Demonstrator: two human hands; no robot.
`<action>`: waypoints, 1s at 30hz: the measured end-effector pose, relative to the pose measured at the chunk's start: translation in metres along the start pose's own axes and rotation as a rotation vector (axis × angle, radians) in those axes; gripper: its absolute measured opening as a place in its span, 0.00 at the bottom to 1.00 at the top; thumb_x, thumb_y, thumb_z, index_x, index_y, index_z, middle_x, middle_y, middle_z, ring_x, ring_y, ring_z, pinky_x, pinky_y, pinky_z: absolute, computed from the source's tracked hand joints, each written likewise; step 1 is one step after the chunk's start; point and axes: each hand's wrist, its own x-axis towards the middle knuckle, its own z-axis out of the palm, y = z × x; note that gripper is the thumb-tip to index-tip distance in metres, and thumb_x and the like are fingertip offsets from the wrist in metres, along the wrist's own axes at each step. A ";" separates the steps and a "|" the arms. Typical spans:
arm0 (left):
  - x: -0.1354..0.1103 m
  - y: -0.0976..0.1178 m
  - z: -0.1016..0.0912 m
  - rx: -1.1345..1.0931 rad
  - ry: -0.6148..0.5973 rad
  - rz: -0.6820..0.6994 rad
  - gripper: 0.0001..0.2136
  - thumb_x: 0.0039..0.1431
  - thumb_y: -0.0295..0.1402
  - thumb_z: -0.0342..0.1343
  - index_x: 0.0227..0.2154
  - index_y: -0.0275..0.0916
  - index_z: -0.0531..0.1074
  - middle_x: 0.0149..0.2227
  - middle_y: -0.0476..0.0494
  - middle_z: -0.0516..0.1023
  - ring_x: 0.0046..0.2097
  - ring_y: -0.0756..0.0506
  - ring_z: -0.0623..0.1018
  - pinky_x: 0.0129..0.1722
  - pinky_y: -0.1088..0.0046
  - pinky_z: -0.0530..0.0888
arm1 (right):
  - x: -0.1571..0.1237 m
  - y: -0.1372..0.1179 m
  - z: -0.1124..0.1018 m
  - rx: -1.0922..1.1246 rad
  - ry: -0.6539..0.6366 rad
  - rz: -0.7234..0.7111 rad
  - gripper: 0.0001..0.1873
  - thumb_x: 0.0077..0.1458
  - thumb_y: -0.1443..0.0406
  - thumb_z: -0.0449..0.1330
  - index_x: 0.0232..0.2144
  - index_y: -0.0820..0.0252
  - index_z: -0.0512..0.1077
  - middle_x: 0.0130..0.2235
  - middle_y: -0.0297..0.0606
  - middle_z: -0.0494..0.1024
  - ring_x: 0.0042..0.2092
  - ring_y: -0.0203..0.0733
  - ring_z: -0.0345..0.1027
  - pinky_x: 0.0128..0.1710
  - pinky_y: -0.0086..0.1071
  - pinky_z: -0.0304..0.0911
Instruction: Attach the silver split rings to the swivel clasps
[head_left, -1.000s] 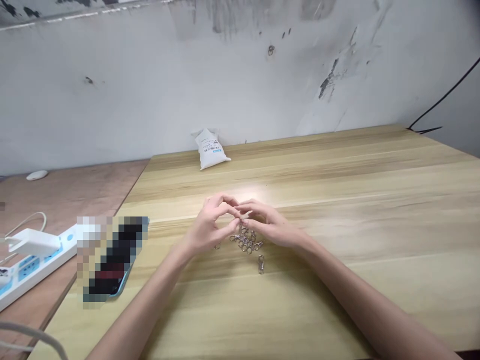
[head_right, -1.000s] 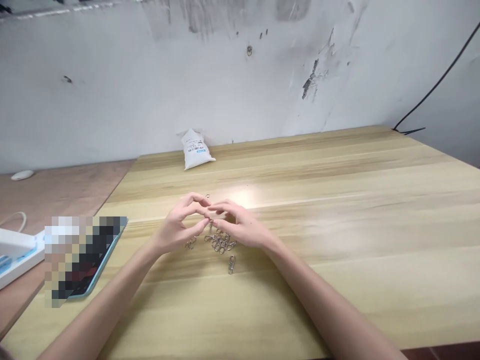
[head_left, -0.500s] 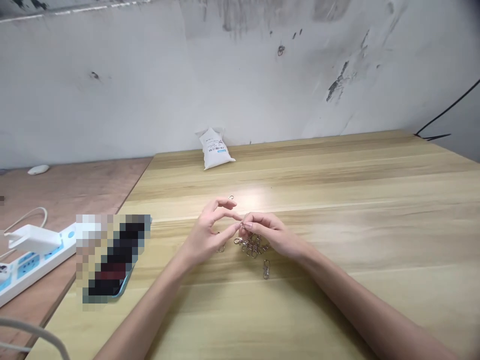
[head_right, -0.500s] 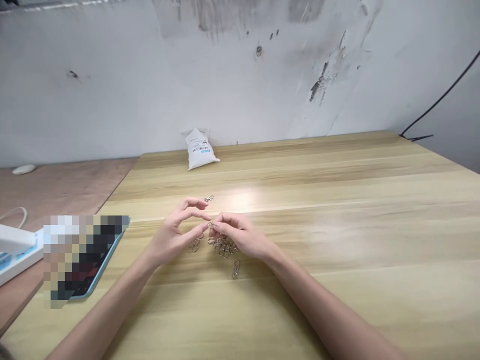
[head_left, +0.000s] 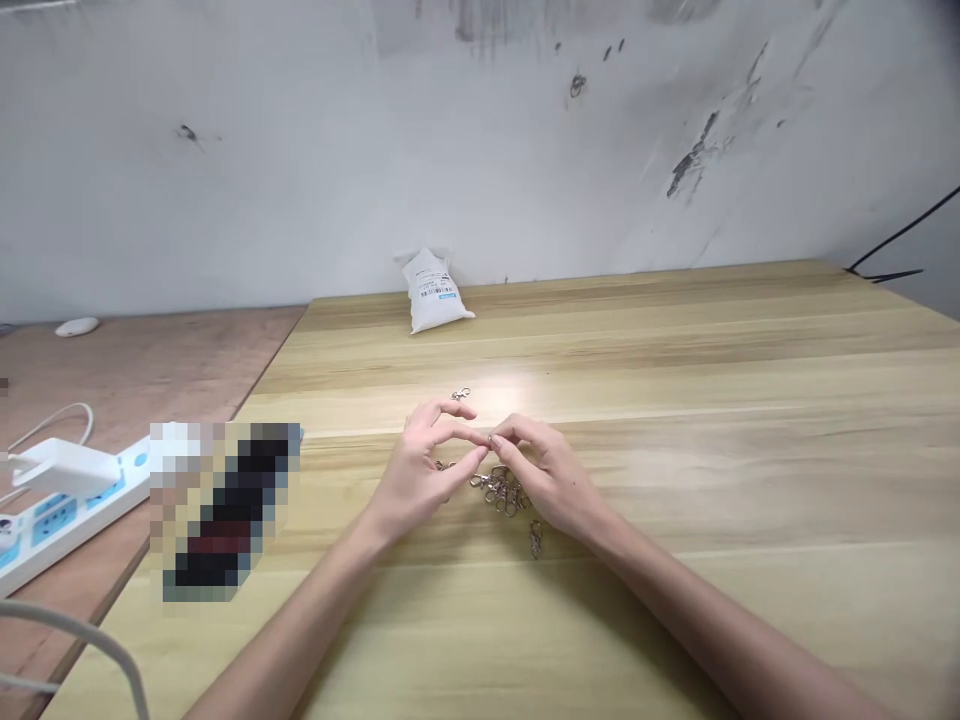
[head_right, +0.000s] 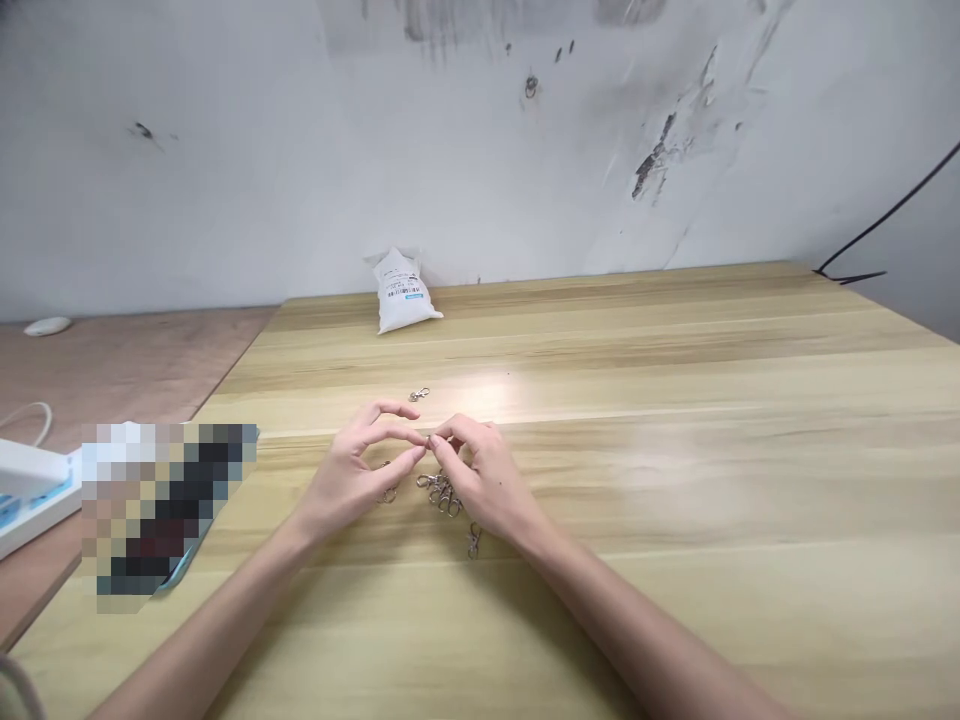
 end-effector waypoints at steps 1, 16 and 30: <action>0.000 0.000 0.000 0.025 0.009 0.029 0.05 0.58 0.29 0.59 0.35 0.45 0.78 0.46 0.45 0.73 0.51 0.43 0.74 0.55 0.58 0.69 | -0.001 -0.001 0.001 0.018 0.020 0.023 0.13 0.64 0.62 0.52 0.30 0.58 0.71 0.31 0.36 0.75 0.34 0.39 0.67 0.38 0.34 0.62; 0.001 -0.001 0.002 0.267 0.071 0.226 0.04 0.59 0.29 0.57 0.31 0.44 0.76 0.45 0.46 0.75 0.52 0.44 0.72 0.65 0.49 0.53 | -0.001 -0.002 0.009 0.184 0.066 0.105 0.13 0.62 0.60 0.54 0.27 0.59 0.71 0.33 0.36 0.72 0.35 0.38 0.67 0.36 0.31 0.63; 0.000 0.001 0.003 0.255 0.051 0.221 0.04 0.59 0.28 0.57 0.30 0.43 0.75 0.45 0.46 0.75 0.53 0.44 0.72 0.66 0.49 0.51 | -0.003 0.000 0.012 0.203 0.053 0.113 0.13 0.63 0.60 0.54 0.28 0.58 0.70 0.37 0.38 0.71 0.36 0.39 0.67 0.34 0.31 0.64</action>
